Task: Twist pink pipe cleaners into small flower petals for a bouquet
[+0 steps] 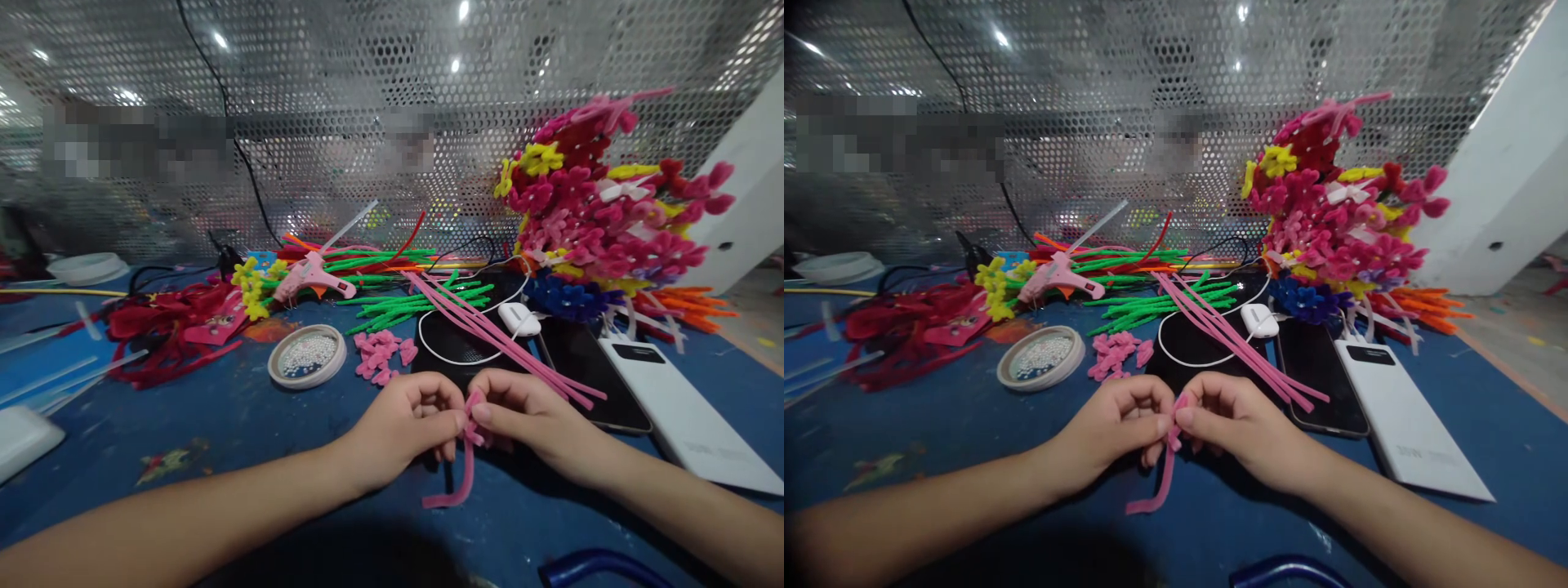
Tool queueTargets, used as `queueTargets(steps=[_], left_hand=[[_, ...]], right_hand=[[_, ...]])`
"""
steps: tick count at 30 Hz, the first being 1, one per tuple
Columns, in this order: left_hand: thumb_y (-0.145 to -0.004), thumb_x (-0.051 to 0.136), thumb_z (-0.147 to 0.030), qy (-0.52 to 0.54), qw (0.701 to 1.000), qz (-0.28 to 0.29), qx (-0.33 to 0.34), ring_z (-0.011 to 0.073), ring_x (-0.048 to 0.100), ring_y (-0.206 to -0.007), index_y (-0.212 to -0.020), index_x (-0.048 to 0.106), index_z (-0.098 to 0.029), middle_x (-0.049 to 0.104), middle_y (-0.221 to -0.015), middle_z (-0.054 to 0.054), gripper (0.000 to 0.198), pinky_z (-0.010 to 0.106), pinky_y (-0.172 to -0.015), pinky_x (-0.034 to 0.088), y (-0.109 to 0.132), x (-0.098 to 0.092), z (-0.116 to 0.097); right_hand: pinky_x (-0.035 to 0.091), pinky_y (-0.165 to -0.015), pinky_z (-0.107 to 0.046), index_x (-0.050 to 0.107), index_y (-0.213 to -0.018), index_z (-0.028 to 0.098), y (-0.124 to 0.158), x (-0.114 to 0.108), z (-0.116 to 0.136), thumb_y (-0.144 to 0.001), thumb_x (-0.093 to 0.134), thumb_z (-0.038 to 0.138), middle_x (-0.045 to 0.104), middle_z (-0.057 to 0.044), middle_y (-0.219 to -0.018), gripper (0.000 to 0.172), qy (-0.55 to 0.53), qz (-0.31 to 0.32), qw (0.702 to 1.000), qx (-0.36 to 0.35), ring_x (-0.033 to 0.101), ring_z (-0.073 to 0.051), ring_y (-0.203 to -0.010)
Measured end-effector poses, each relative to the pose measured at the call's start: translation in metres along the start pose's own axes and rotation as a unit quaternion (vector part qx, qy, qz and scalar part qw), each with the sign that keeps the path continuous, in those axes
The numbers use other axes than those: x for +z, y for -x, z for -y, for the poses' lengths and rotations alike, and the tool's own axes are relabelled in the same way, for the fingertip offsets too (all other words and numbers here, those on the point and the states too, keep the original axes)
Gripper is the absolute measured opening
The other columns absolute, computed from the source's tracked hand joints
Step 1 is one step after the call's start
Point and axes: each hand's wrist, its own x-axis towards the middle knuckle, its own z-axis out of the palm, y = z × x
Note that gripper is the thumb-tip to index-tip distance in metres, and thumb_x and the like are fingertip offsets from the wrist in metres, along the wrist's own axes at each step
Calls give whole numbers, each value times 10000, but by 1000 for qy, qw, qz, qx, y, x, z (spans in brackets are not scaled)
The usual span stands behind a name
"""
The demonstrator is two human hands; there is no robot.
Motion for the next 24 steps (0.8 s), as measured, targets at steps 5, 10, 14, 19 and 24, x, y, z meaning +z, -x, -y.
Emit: queueTargets(steps=[5,10,14,19,24], left_hand=[[-685,647,-297,42,999,-1,8,60,454,-450,-689,508,-146,567,-564,-16,206,174,-446,306,-3,-4,1],[-689,669,-291,17,1000,12,10,66,462,-522,-710,534,-138,580,-632,-9,205,180,-499,331,-1,-1,-3],[-701,680,-273,-25,999,-12,22,55,463,-512,-722,562,-130,558,-609,-32,187,170,-502,348,3,4,-4],[-734,658,-259,-22,997,-53,42,76,527,-523,-696,553,-128,584,-590,-16,172,185,-522,411,2,3,-2],[-770,633,-237,8,997,-67,44,92,582,-579,-716,558,-127,643,-617,17,143,183,-562,429,1,2,-1]], right_hand=[[365,-555,-212,500,-749,162,-1,4,-1,-837,567,379,539,17,-684,243,-10,-10,999,-30,462,-84,-596],[363,-529,-205,472,-702,176,0,8,-5,-818,576,326,495,39,-643,216,47,-86,993,-65,434,-78,-563],[391,-542,-212,490,-690,181,3,11,-7,-770,605,255,531,19,-677,158,106,-126,984,-73,469,-92,-597],[425,-508,-190,509,-740,194,2,15,-3,-732,639,247,560,27,-655,141,130,-207,966,-86,519,-89,-565],[499,-538,-192,631,-805,180,2,16,-1,-735,632,209,662,-11,-702,76,165,-234,950,-126,621,-116,-601]])
